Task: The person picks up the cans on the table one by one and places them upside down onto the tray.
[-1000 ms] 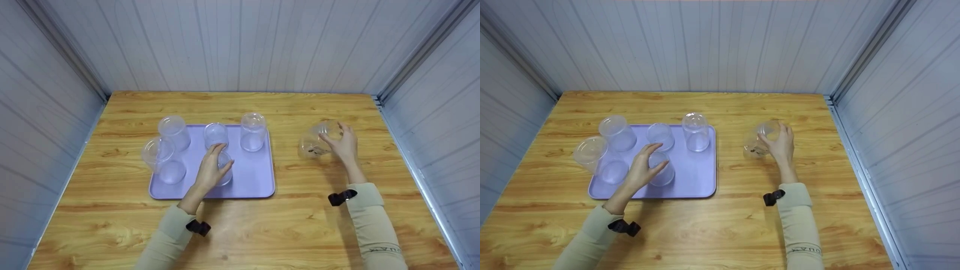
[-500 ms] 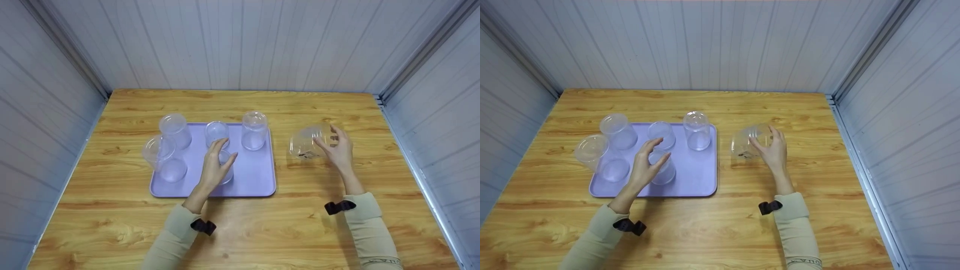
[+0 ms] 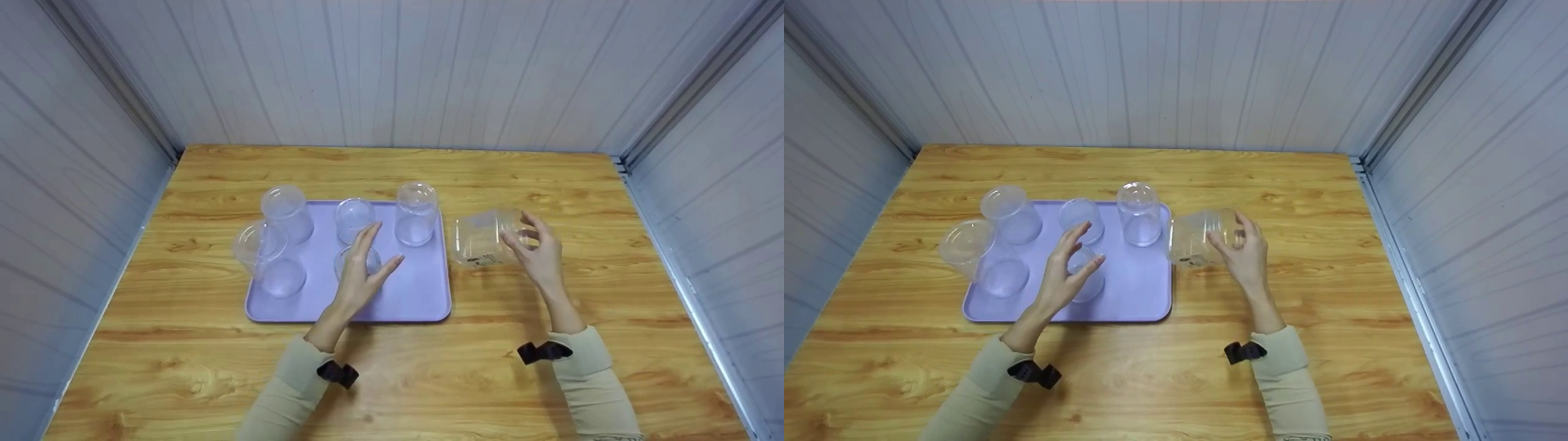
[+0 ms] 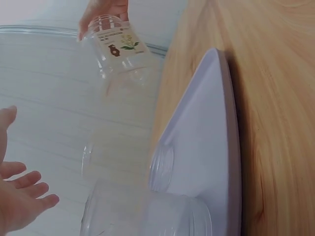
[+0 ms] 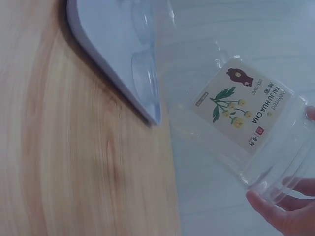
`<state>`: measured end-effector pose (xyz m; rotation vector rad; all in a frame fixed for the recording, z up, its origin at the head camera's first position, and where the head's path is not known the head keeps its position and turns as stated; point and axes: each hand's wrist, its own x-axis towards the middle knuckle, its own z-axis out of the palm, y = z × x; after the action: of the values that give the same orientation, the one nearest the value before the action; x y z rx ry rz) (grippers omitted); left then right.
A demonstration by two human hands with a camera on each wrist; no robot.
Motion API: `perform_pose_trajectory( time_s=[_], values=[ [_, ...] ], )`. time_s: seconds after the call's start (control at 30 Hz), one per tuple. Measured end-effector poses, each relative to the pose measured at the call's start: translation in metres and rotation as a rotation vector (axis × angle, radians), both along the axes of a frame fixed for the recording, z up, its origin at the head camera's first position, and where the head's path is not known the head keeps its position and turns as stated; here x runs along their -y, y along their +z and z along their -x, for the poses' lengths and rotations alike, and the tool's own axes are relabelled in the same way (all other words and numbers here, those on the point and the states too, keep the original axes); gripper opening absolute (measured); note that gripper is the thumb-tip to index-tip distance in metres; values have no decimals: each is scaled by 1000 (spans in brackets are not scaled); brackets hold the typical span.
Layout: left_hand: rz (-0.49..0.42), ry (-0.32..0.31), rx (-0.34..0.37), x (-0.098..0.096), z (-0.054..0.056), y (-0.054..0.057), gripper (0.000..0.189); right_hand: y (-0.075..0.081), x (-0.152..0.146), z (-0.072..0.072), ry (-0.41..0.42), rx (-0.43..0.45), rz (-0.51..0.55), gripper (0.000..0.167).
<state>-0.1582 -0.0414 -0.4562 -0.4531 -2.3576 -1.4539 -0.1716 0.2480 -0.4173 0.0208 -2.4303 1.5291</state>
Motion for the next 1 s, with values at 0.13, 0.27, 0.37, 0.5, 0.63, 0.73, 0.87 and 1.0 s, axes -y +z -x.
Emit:
perform_pose_trajectory(
  time_s=[0.13, 0.27, 0.37, 0.5, 0.63, 0.73, 0.87, 1.0],
  values=[
    [-1, -26, 18, -2, -1, -1, 72, 4, 10, -7, 26, 29, 49, 52],
    [7, -58, 25, -6, -2, 0, 79, 5, 17, -11, 55, 36, 90, 48],
    [22, -87, 24, -8, -2, 0, 82, 2, 21, -12, 84, 27, 132, 46],
    [33, -127, 25, -12, -2, -1, 87, -13, 23, -8, 105, 38, 190, 45],
    [36, -165, 39, -15, -3, -2, 93, -25, 27, -6, 122, 61, 270, 44],
    [41, -186, 51, -17, -4, -3, 98, -30, 32, -9, 144, 70, 337, 43],
    [40, -211, 57, -19, -4, -3, 101, -36, 38, -12, 161, 91, 404, 43],
    [17, -241, 74, -22, -5, -4, 104, -47, 44, -14, 180, 100, 498, 51]
  ],
)
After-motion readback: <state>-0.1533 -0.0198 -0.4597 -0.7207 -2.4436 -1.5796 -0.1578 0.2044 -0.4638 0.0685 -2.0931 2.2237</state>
